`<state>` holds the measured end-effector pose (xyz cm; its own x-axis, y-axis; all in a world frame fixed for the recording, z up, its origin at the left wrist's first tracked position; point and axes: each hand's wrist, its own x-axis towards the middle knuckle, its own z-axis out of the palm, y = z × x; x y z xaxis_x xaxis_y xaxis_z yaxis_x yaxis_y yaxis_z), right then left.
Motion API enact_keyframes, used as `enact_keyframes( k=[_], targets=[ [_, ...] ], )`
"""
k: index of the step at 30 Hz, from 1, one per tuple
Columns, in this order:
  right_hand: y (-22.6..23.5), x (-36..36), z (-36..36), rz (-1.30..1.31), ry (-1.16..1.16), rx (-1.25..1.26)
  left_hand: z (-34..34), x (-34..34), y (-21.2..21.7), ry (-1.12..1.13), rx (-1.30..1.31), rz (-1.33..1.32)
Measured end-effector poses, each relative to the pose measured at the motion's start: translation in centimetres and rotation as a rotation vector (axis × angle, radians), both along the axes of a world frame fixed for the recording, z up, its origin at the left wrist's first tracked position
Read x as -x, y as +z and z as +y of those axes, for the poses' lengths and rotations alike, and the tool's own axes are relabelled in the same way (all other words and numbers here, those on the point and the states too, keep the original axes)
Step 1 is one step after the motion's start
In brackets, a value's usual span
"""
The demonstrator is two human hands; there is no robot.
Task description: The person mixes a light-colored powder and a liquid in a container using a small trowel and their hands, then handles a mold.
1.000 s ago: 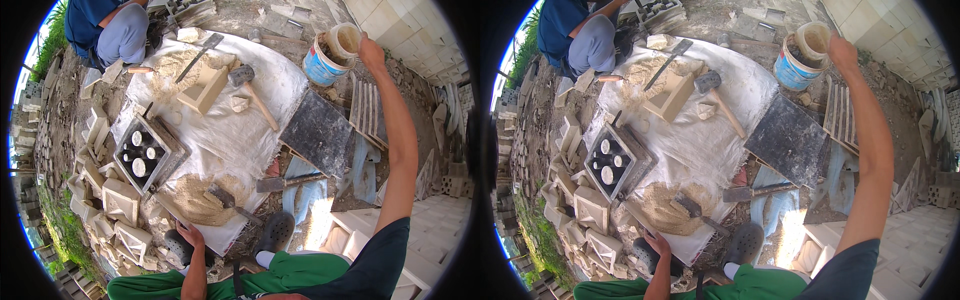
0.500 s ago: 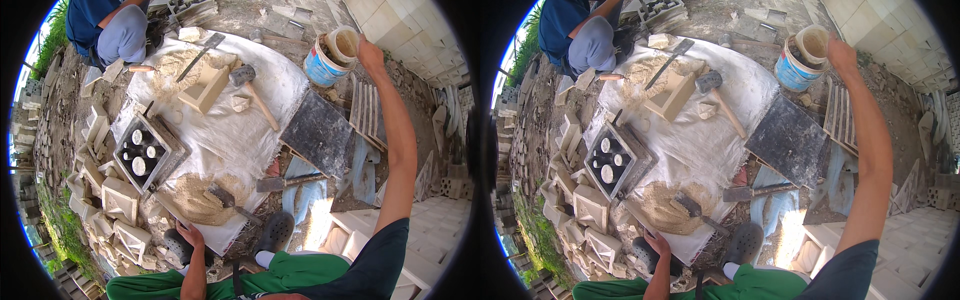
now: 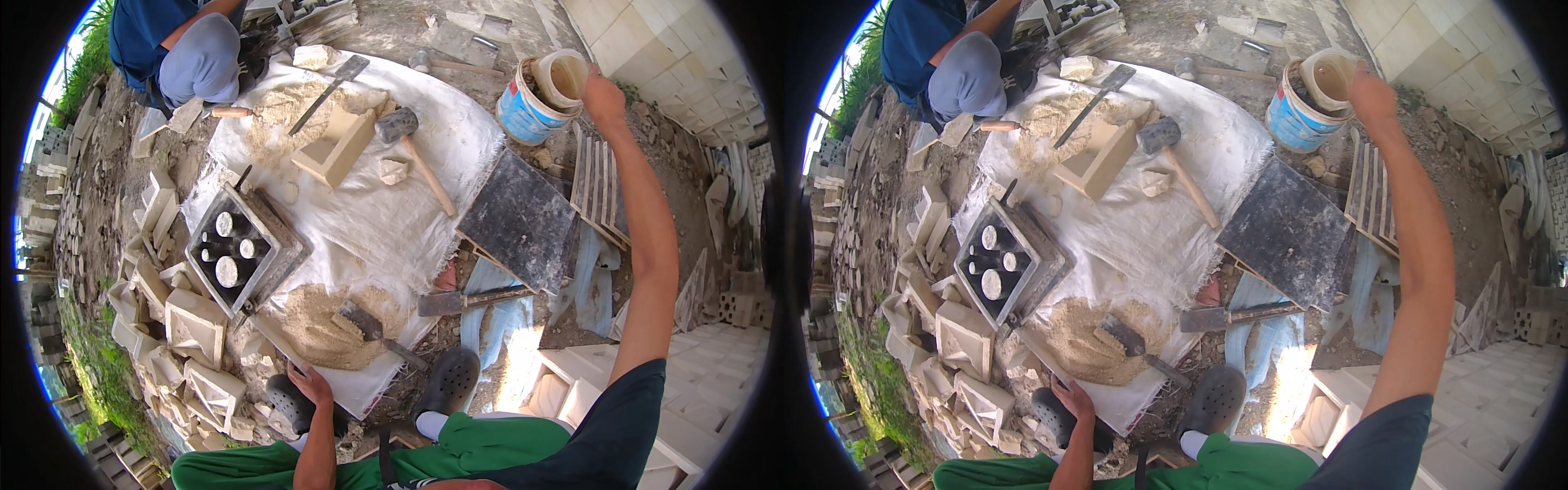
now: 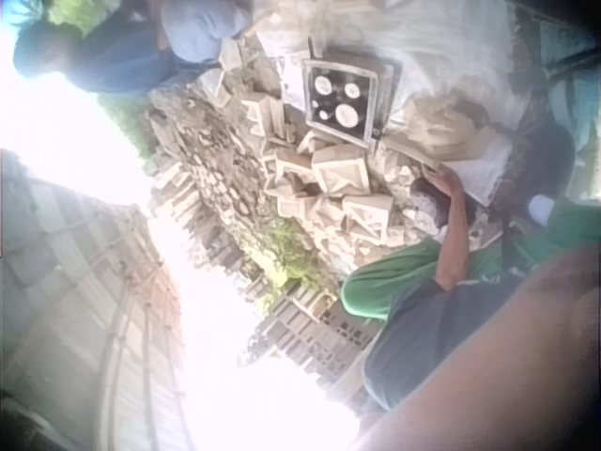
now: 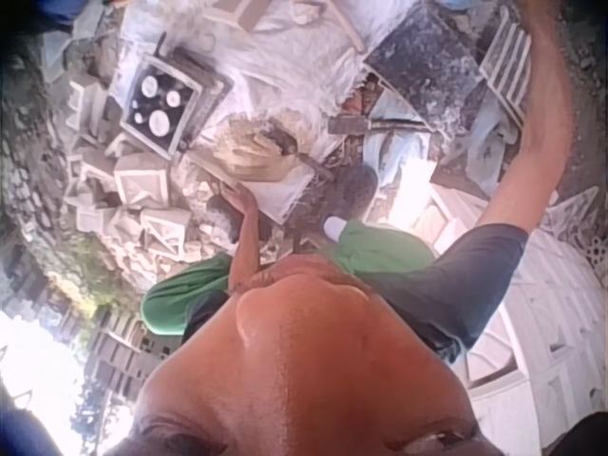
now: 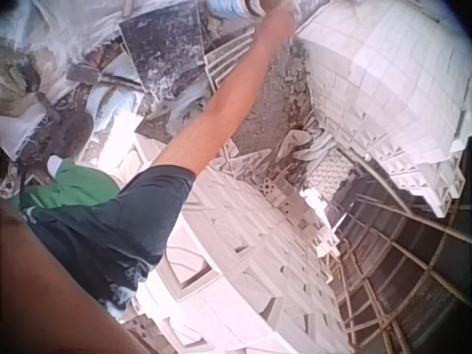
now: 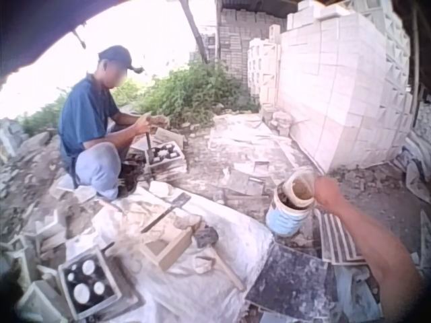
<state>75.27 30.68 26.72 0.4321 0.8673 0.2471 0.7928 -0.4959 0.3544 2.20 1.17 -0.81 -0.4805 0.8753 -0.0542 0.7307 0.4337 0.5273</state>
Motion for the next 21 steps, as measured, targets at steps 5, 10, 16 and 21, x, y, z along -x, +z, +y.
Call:
enact_keyframes(
  k=[5, 10, 16, 21],
  targets=[
    [0.2, -4.1, -0.1, 0.138, -0.117, -0.271, 0.6, -0.9, 0.3, 0.057, 0.024, -0.062],
    [1.9, -5.3, 0.3, 0.459, -0.231, -0.252, 0.1, 0.1, 0.4, 0.051, -0.02, -0.077],
    [1.2, -8.5, 0.4, 0.833, -0.305, -0.442, -0.3, 0.3, 0.2, 0.053, -0.152, -0.179],
    [1.1, -6.7, 0.0, 1.011, -0.31, -0.568, -0.5, 0.5, 0.7, 0.074, -0.136, -0.239]
  ],
)
